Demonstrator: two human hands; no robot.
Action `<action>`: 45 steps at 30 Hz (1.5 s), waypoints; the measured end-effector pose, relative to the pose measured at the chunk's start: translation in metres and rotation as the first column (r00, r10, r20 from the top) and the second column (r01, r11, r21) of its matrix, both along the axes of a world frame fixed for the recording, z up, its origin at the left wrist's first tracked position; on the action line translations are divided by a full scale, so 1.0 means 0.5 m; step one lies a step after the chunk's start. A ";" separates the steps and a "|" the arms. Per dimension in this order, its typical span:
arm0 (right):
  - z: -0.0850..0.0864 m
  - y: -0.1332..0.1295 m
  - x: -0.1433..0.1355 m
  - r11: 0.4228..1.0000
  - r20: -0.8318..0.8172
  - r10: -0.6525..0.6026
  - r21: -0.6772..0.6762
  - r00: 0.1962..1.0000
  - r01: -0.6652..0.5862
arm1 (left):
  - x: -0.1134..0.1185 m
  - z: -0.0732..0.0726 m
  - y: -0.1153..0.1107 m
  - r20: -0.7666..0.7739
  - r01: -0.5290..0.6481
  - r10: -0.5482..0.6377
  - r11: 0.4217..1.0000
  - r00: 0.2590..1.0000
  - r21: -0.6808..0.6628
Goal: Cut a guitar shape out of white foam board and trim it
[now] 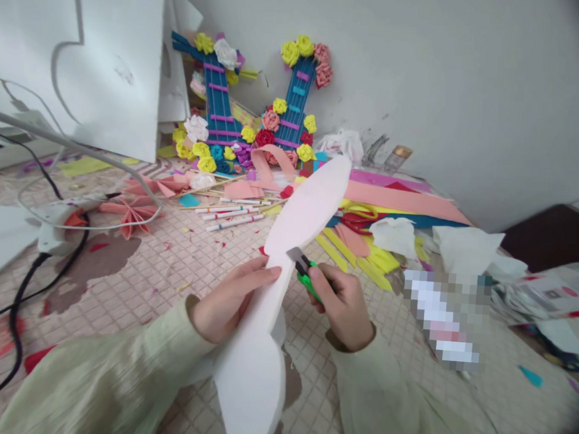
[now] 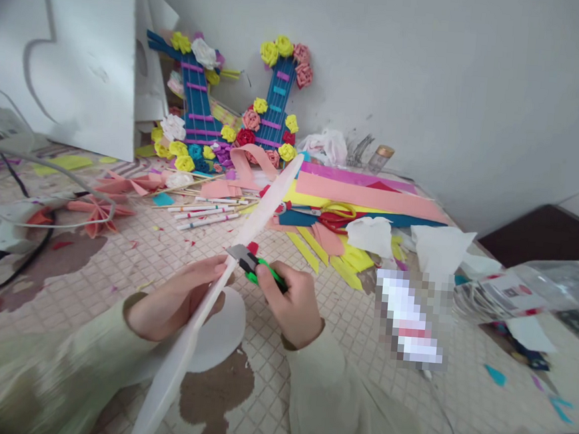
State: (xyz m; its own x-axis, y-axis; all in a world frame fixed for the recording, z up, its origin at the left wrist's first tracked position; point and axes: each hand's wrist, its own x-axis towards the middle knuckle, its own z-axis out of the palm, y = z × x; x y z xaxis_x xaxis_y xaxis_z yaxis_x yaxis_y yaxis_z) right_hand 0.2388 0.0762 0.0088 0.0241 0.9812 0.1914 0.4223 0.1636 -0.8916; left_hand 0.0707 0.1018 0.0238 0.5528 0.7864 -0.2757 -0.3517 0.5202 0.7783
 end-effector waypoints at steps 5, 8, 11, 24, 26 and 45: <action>-0.001 0.000 0.002 0.999 -0.012 0.037 -0.019 0.999 -0.038 | -0.002 0.002 0.003 0.005 -0.002 0.002 1.000 1.000 -0.030; -0.002 0.000 0.001 0.999 0.000 0.031 -0.014 1.000 -0.031 | -0.001 0.005 0.002 -0.012 -0.010 0.009 1.000 1.000 -0.027; -0.001 0.000 -0.001 0.999 0.002 0.036 -0.005 0.999 -0.036 | 0.001 0.006 0.000 -0.013 -0.004 0.004 1.000 1.000 -0.021; 0.002 -0.004 -0.004 0.998 0.036 0.069 -0.005 0.997 -0.069 | 0.000 0.000 0.003 -0.007 -0.004 0.003 1.000 1.000 -0.020; 0.003 -0.004 -0.005 0.997 0.043 0.081 -0.003 0.996 -0.081 | -0.001 0.000 0.004 -0.010 0.002 -0.003 1.000 1.000 -0.020; 0.012 -0.009 -0.010 0.996 0.117 0.079 0.038 0.990 -0.084 | -0.004 0.007 0.007 -0.020 -0.032 0.032 0.999 0.999 -0.021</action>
